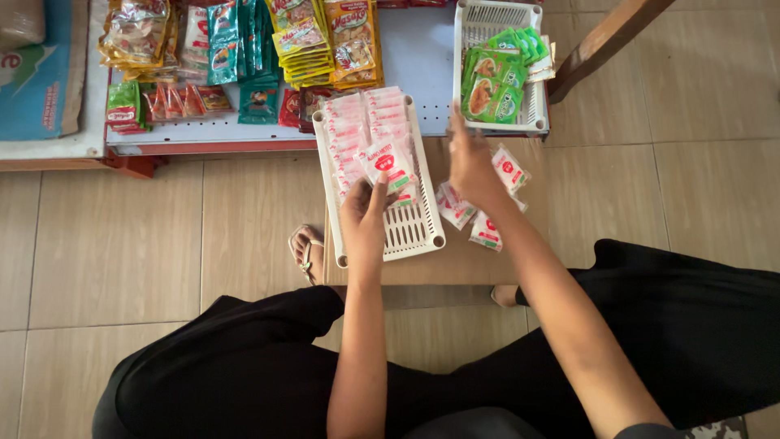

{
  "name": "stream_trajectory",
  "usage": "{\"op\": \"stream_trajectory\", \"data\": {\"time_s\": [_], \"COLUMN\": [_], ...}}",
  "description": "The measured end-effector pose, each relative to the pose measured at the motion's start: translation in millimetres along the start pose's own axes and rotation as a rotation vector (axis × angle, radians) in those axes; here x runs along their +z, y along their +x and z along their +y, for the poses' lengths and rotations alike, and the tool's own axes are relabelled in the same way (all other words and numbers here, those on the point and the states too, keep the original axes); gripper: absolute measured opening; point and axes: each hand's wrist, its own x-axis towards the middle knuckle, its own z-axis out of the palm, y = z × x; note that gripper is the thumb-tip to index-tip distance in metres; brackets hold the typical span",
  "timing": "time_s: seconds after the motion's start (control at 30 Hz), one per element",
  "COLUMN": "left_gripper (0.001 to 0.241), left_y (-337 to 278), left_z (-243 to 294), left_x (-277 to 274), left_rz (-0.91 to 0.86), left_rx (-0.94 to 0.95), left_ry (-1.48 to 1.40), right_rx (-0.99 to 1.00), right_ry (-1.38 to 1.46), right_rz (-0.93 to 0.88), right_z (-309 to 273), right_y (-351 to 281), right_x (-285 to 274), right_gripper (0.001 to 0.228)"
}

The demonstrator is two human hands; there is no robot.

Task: The person sits on a low stool and arranges small snack packets into white plastic baskets. They handle pink and green packets, placing them neatly into the baskets and then moving the filled baskets onto a nearby shelf.

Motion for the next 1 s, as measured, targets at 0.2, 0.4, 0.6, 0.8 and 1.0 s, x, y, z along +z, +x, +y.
{"op": "stream_trajectory", "data": {"time_s": [0.2,0.4,0.6,0.8,1.0], "left_gripper": [0.025,0.019,0.024,0.025,0.026], "left_y": [3.9,4.5,0.8,-5.1,-5.9], "left_z": [-6.4,-10.2,-6.2,0.5,6.9], "left_x": [-1.7,-1.3,-2.4,-0.2,1.9], "left_rz": [0.004,0.038,-0.007,-0.001,-0.016], "left_rx": [0.045,-0.04,0.023,-0.006,0.027], "left_ry": [-0.032,0.001,-0.001,-0.009,-0.024], "right_rx": [0.049,-0.282,-0.142,-0.084,0.119], "right_ry": [-0.347,-0.492,-0.427,-0.48,-0.341], "right_rz": [-0.2,-0.089,-0.126,-0.153,-0.286], "right_z": [-4.7,-13.3,-9.9,-23.2,-40.2], "right_y": [-7.8,-25.0,-24.9,-42.6,-36.7], "right_x": [34.2,31.7,32.6,27.0,-1.3], "right_gripper": [0.088,0.08,0.083,0.087,0.093]}}
